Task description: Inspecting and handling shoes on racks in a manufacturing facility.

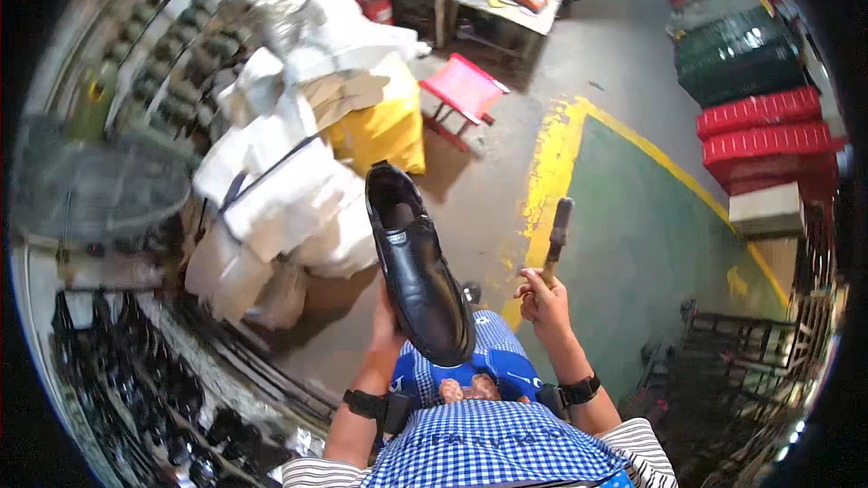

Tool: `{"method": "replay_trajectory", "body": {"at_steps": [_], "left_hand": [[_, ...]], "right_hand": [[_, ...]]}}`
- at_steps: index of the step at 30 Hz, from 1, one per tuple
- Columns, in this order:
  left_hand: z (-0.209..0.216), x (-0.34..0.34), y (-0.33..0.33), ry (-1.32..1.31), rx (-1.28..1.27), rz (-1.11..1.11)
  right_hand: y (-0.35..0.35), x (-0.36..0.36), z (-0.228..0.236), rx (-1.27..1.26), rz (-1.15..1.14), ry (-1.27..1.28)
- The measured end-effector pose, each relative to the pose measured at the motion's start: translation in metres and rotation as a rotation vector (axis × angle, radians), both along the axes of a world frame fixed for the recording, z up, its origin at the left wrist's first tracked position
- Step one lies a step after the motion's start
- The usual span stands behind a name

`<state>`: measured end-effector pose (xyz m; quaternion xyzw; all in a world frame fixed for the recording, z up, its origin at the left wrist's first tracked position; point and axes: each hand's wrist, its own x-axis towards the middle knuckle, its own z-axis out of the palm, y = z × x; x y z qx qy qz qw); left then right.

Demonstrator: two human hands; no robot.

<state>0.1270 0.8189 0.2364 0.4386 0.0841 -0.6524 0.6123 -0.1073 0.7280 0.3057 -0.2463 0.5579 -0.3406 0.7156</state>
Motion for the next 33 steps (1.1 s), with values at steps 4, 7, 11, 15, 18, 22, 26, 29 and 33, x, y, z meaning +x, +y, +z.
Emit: {"method": "replay_trajectory", "body": {"at_steps": [4,7,11,15,18,22,26,29,33], "left_hand": [[0.005,-0.036,-0.082,-0.076,0.071,0.009],[0.012,-0.046,-0.123,-0.015,0.050,-0.018],[0.002,-0.038,-0.171,-0.121,0.030,-0.118],[-0.031,-0.017,-0.223,-0.151,0.188,0.038],[-0.079,0.004,-0.265,-0.032,0.195,0.047],[-0.117,0.019,-0.342,0.022,0.357,0.093],[-0.110,0.019,-0.434,-0.073,0.403,0.075],[-0.088,0.025,-0.497,-0.035,0.416,0.095],[-0.117,0.037,-0.568,-0.046,0.343,0.062]], "right_hand": [[-0.053,-0.045,-0.015,-0.056,-0.146,0.026],[-0.091,-0.066,-0.028,-0.044,-0.170,0.013],[-0.147,-0.062,-0.041,-0.066,-0.123,0.082],[-0.228,-0.053,-0.068,-0.036,-0.006,0.135],[-0.302,-0.038,-0.085,0.040,0.032,0.150],[-0.412,-0.025,-0.129,0.159,0.079,0.072],[-0.525,-0.017,-0.170,0.163,0.011,0.151],[-0.606,-0.003,-0.181,0.112,-0.005,0.228],[-0.722,0.014,-0.212,0.059,0.011,0.205]]}}
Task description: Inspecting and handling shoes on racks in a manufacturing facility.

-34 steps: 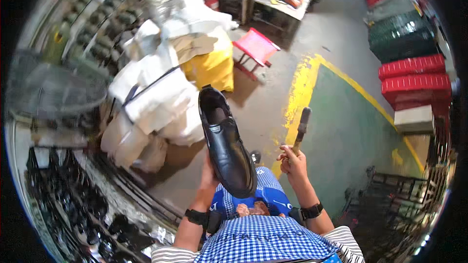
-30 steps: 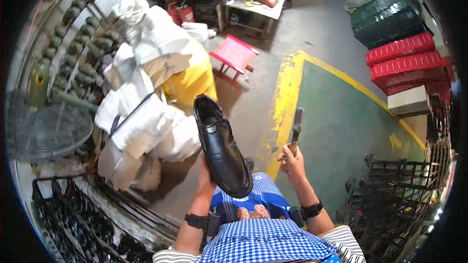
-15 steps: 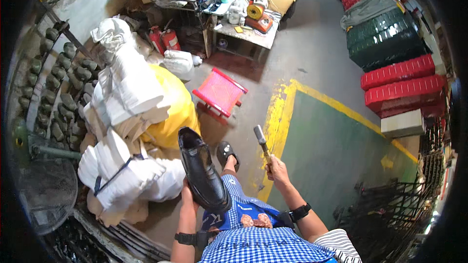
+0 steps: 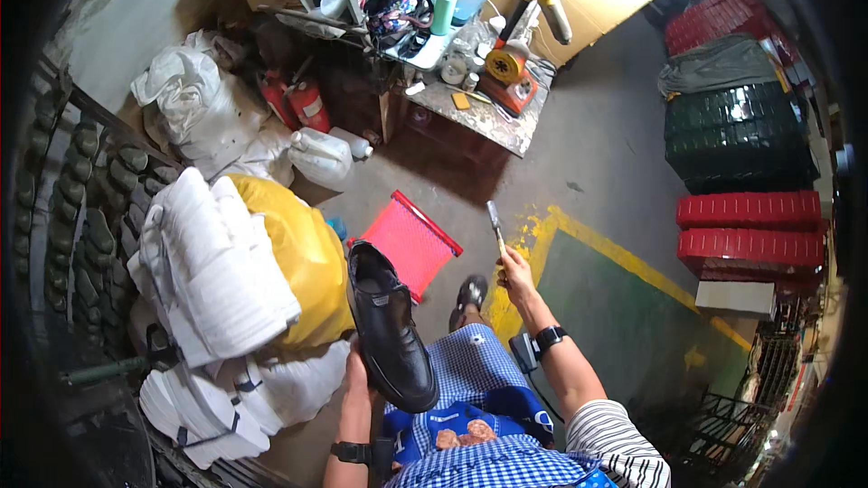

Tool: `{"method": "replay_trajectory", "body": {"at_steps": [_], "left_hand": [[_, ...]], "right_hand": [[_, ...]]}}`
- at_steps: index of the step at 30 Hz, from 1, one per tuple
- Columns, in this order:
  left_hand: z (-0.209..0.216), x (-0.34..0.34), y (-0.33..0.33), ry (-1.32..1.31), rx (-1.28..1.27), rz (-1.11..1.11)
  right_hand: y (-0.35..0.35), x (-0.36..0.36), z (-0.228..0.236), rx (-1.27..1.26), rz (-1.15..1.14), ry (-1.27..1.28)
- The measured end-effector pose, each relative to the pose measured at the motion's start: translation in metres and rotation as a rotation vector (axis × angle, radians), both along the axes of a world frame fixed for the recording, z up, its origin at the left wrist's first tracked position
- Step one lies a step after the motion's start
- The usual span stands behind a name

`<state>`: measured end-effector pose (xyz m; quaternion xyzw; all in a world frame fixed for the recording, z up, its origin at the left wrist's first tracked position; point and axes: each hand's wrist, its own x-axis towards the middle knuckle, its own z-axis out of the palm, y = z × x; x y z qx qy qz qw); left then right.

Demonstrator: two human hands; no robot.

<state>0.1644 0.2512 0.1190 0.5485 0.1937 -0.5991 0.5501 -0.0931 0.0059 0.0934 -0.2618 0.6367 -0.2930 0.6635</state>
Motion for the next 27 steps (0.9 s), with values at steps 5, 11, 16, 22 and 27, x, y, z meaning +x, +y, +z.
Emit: {"method": "replay_trajectory", "body": {"at_steps": [5,11,16,22,27], "left_hand": [[-0.035,0.002,-0.075,-0.238,0.049,-0.039],[-0.088,-0.024,-0.177,-0.194,0.278,-0.002],[-0.119,-0.048,-0.241,-0.065,0.072,0.327],[-0.136,-0.068,-0.346,-0.004,0.232,0.328],[-0.143,-0.075,-0.362,0.000,0.186,0.328]], "right_hand": [[-0.143,0.036,-0.056,-0.111,0.024,0.071],[-0.322,0.068,-0.184,-0.452,0.170,0.290],[-0.405,0.133,-0.236,-0.446,0.334,0.373],[-0.488,0.140,-0.255,-0.838,0.475,0.927],[-0.450,0.140,-0.169,-0.688,0.603,0.327]]}}
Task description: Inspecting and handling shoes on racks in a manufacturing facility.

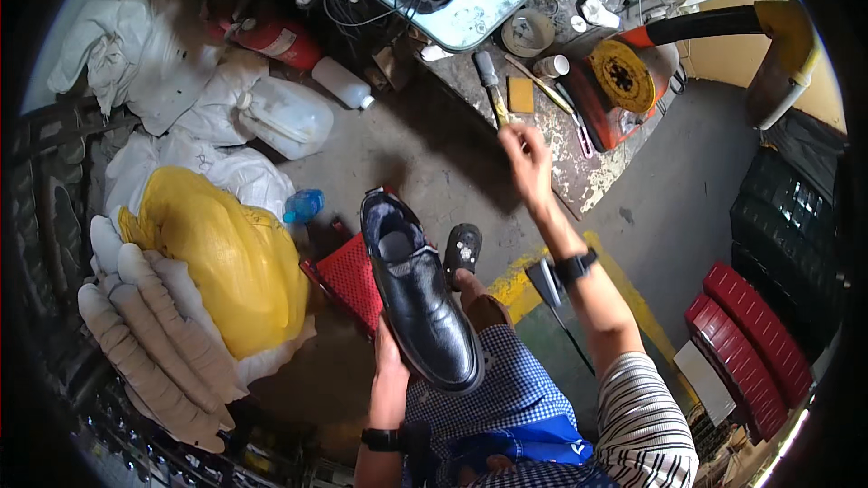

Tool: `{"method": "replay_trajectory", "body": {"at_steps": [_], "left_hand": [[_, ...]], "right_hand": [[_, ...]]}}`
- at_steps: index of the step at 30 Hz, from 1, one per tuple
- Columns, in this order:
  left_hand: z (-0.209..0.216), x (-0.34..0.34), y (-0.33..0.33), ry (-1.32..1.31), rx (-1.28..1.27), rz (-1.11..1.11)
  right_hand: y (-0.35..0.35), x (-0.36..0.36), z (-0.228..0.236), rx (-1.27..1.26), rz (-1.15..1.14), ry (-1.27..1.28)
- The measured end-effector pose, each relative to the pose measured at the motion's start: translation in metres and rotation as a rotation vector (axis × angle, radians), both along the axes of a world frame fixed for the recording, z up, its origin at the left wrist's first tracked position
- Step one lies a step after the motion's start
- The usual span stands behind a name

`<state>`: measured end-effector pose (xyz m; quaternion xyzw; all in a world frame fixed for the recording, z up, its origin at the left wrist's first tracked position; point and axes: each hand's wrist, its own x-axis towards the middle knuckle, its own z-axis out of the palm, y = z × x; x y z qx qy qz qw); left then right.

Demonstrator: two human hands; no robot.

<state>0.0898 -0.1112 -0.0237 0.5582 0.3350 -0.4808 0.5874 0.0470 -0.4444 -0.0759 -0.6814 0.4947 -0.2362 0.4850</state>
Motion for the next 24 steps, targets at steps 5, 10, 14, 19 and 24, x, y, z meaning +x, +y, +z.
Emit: {"method": "replay_trajectory", "body": {"at_steps": [5,10,14,19,24], "left_hand": [[0.021,0.004,-0.034,0.089,-0.168,0.086],[0.048,0.004,-0.048,0.009,-0.139,0.054],[0.081,0.006,-0.066,-0.034,-0.042,0.010],[0.108,0.005,-0.067,-0.146,-0.046,0.019],[0.136,0.001,-0.067,-0.211,0.032,0.014]], "right_hand": [[0.077,-0.031,0.089,0.253,0.401,-0.222],[0.098,-0.036,0.135,0.472,0.368,-0.289],[0.099,-0.039,0.152,0.522,0.406,-0.218],[0.095,-0.042,0.173,0.642,0.437,-0.147],[0.108,-0.046,0.192,0.557,0.549,-0.145]]}}
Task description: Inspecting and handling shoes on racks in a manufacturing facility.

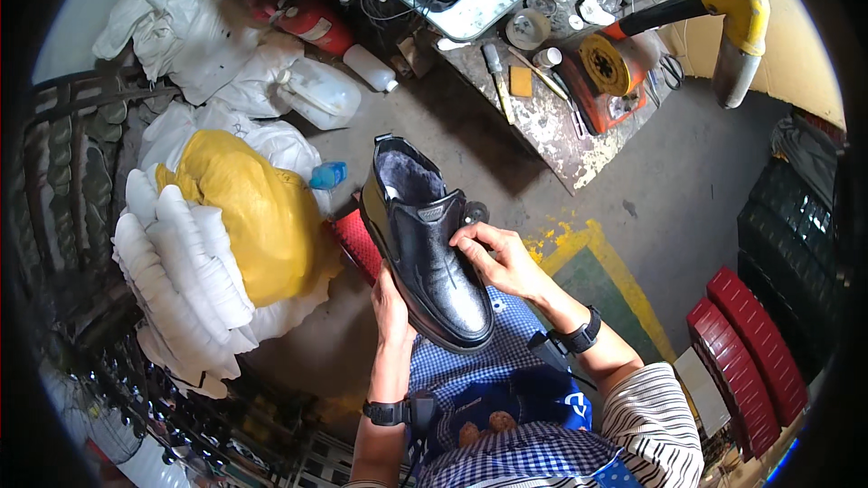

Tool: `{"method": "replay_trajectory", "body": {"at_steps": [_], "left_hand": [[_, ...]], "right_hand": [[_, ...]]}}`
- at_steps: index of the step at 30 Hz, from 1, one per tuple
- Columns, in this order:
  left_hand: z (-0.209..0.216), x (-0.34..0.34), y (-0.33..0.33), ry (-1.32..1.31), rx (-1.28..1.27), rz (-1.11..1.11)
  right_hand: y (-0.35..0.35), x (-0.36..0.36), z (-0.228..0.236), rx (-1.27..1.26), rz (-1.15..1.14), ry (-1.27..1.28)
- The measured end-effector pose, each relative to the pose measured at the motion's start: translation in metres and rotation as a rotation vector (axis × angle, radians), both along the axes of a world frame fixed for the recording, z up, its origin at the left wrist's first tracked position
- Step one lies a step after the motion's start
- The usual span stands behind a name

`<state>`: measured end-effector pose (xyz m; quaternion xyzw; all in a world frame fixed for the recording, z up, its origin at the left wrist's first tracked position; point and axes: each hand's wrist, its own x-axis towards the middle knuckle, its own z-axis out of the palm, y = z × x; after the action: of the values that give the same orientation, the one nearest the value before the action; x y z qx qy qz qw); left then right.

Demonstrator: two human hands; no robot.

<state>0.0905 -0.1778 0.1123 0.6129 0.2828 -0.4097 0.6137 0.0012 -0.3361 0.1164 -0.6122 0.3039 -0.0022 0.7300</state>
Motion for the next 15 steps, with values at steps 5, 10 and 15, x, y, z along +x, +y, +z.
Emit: {"method": "replay_trajectory", "body": {"at_steps": [5,10,15], "left_hand": [[0.008,-0.002,0.028,0.026,-0.028,-0.065],[0.025,-0.012,0.057,0.102,-0.086,-0.101],[0.032,-0.021,0.099,0.131,-0.105,-0.194]], "right_hand": [[0.015,-0.007,0.013,-0.340,0.143,-0.168],[0.033,-0.016,0.038,-0.554,0.325,-0.260],[0.067,-0.032,0.060,-0.441,0.401,-0.168]]}}
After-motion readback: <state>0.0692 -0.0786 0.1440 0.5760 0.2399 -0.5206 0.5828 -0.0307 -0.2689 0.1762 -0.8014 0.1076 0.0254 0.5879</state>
